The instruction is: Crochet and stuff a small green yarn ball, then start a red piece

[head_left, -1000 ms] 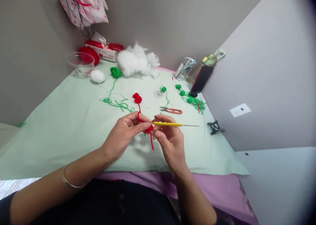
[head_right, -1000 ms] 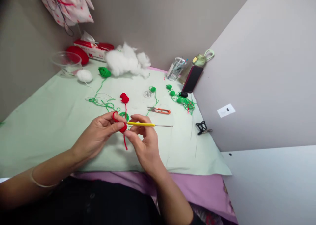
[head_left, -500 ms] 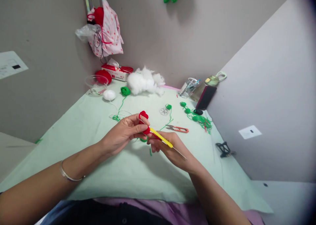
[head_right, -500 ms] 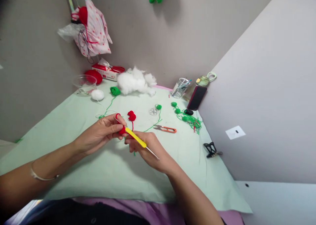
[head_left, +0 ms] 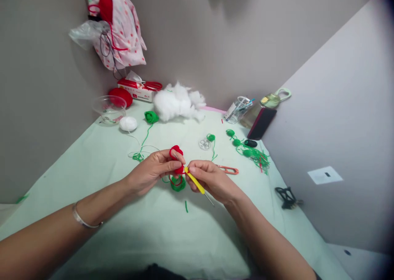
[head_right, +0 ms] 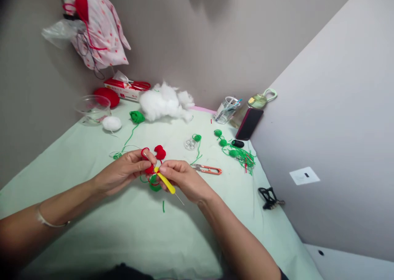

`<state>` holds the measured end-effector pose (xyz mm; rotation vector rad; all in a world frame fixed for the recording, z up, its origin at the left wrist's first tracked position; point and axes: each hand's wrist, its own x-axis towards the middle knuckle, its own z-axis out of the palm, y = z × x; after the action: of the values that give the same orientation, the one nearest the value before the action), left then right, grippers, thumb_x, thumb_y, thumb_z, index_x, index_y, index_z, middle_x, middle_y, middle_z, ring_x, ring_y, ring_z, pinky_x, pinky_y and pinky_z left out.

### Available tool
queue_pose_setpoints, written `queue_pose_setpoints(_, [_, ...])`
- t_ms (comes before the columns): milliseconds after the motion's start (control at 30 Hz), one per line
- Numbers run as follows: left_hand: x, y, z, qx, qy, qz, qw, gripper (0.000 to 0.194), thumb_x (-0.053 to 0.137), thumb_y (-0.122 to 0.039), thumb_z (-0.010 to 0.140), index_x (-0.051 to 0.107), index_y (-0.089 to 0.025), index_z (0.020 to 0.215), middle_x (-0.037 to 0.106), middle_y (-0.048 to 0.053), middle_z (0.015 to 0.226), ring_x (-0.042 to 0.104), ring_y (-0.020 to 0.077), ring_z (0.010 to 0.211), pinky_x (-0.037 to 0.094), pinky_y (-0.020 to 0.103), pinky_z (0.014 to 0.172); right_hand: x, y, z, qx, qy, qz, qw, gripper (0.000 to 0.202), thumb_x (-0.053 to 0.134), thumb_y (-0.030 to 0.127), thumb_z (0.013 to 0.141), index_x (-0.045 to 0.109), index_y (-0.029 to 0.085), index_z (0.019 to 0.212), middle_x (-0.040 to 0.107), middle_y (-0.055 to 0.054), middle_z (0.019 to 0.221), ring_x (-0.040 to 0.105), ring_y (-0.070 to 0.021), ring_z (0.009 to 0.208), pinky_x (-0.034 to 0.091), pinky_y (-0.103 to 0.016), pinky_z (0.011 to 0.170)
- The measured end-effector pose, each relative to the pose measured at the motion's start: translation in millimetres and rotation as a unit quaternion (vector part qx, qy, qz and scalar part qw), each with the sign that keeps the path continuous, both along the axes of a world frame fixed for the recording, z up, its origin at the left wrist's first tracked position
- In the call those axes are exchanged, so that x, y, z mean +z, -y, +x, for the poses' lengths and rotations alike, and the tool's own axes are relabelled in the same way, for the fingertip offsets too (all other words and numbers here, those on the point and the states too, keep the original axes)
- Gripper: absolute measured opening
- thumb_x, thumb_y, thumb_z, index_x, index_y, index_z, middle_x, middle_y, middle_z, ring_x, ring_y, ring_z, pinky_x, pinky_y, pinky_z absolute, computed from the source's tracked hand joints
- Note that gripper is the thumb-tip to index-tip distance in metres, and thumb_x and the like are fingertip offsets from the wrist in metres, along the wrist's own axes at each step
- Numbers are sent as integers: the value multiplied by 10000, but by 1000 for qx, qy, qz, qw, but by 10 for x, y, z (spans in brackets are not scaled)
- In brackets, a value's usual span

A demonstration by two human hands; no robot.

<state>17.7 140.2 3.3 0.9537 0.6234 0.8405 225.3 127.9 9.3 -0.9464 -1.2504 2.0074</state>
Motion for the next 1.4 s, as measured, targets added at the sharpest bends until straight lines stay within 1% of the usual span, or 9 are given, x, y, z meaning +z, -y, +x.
queue_pose_setpoints(200, [-126, -92, 30, -43, 3, -80, 996, 233, 797, -378, 843, 697, -169, 863, 661, 11, 757, 654, 139, 713, 501, 247, 674, -139, -110, 6, -127, 17, -10, 992, 337, 817, 474, 779, 685, 168, 728, 601, 30, 617, 463, -79, 544, 344, -223, 537])
queue_pose_setpoints(367, [-235, -80, 148, -11, 5, -113, 993, 276, 778, -346, 860, 576, -174, 784, 618, -16, 794, 616, 108, 709, 478, 238, 692, -218, -77, -68, -227, -18, 32, 973, 319, 829, 406, 767, 648, 172, 647, 642, 11, 812, 385, -49, 533, 300, -233, 509])
queue_pose_setpoints(567, [-359, -58, 166, -24, -44, -89, 995, 241, 775, -268, 812, 549, -186, 814, 606, -23, 786, 593, 119, 702, 467, 253, 665, -306, -50, -192, -153, -102, -42, 982, 310, 667, 429, 929, 590, 198, 736, 506, 60, 579, 338, -69, 475, 277, -237, 497])
queue_pose_setpoints(733, [-447, -93, 61, -49, -71, -47, 995, 195, 708, -168, 818, 526, -184, 749, 545, -43, 765, 481, 77, 629, 409, 220, 607, -246, -51, -135, -141, -37, -62, 987, 388, 700, 428, 902, 496, 184, 679, 452, 61, 613, 264, -50, 507, 200, -224, 482])
queue_pose_setpoints(900, [-471, -120, -1, -102, -70, -62, 990, 193, 744, -232, 833, 563, -189, 780, 548, -35, 788, 528, 99, 672, 460, 242, 646, -200, -60, -58, -140, -41, -107, 983, 404, 702, 412, 900, 460, 192, 664, 390, 71, 601, 234, -54, 512, 174, -225, 481])
queue_pose_setpoints(1033, [-467, -122, 2, -96, -76, -77, 989, 150, 738, -260, 847, 605, -194, 869, 562, -30, 822, 542, 108, 694, 458, 259, 676, -272, -109, -86, -145, -97, -121, 977, 363, 709, 393, 900, 485, 193, 698, 514, 58, 640, 242, -36, 467, 190, -215, 460])
queue_pose_setpoints(1167, [-446, -112, 46, -81, -63, -79, 992, 127, 689, -232, 868, 570, -196, 842, 584, -21, 802, 569, 135, 755, 443, 283, 726, -339, -113, -130, -133, -81, -116, 981, 352, 666, 465, 928, 495, 211, 755, 620, 32, 652, 393, -58, 450, 251, -220, 466])
queue_pose_setpoints(1267, [-454, -109, 79, -77, -79, -82, 990, 120, 672, -192, 840, 558, -194, 804, 606, -18, 761, 571, 138, 730, 434, 282, 706, -331, -93, -151, -136, -63, -130, 980, 364, 673, 475, 922, 494, 211, 746, 509, 70, 537, 356, -64, 450, 262, -219, 479])
queue_pose_setpoints(1400, [-519, -106, 79, -66, -97, -69, 991, 115, 691, -173, 789, 580, -188, 764, 617, -20, 755, 532, 115, 660, 430, 256, 641, -270, -80, -142, -152, -58, -134, 977, 403, 723, 436, 887, 462, 201, 690, 350, 96, 548, 216, -54, 496, 192, -214, 484])
